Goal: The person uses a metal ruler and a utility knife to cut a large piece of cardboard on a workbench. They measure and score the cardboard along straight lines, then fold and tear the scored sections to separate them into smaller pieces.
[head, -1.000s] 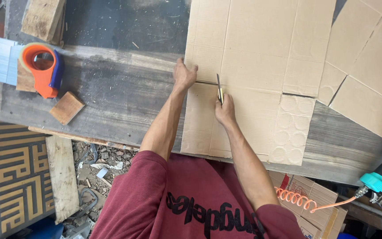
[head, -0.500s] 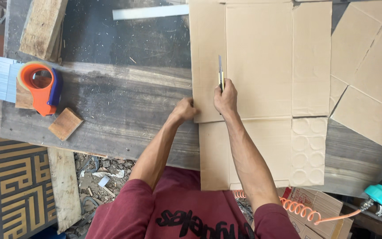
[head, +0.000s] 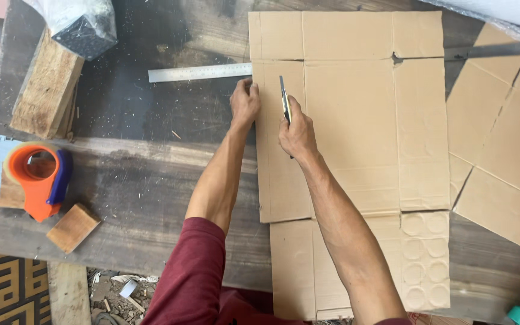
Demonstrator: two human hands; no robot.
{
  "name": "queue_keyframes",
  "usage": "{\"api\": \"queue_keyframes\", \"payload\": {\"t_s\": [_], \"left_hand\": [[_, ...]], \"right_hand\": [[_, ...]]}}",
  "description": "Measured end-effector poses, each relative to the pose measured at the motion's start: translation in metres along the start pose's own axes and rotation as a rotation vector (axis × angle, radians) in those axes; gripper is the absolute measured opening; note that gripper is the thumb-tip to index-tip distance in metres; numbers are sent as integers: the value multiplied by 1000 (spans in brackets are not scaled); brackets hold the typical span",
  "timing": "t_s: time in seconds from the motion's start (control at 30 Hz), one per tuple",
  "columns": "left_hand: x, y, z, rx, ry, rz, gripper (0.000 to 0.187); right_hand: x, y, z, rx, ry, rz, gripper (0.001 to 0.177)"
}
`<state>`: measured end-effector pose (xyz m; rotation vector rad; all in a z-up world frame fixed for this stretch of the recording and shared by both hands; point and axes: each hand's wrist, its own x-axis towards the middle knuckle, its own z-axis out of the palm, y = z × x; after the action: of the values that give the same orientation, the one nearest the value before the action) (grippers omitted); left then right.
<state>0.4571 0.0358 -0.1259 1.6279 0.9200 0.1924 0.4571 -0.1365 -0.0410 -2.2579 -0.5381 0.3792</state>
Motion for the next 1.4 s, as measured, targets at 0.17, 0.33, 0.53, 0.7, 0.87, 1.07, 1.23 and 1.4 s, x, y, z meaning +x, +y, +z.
{"api": "queue_keyframes", "payload": {"t_s": [0.17,0.33,0.53,0.7,0.87,1.07,1.23,1.4], "left_hand": [[57,-2,13,58,-5,-18,46],[63,12,15,114,-14,65,50],[60,5,14,149,-6,95,48],[65,-3,19,124,58,136,45],[65,-2,22,113,59,120,44],[69,-4,18,112,55,128,44],[67,-8,21,74,60,155,42],[68,-18,24,37,93,205,43]], "right_hand": [[55,-14,12,-54,-20,-32,54],[93,3,36,-93,-59,-10,53],[94,-11,39,-193,-73,8,54],[92,-5,39,-193,-102,-30,52],[97,2,45,-188,-95,-37,52],[104,-6,43,-209,-119,-27,52],[108,-16,40,-278,-146,7,54],[94,-43,24,-340,-203,16,54]]}}
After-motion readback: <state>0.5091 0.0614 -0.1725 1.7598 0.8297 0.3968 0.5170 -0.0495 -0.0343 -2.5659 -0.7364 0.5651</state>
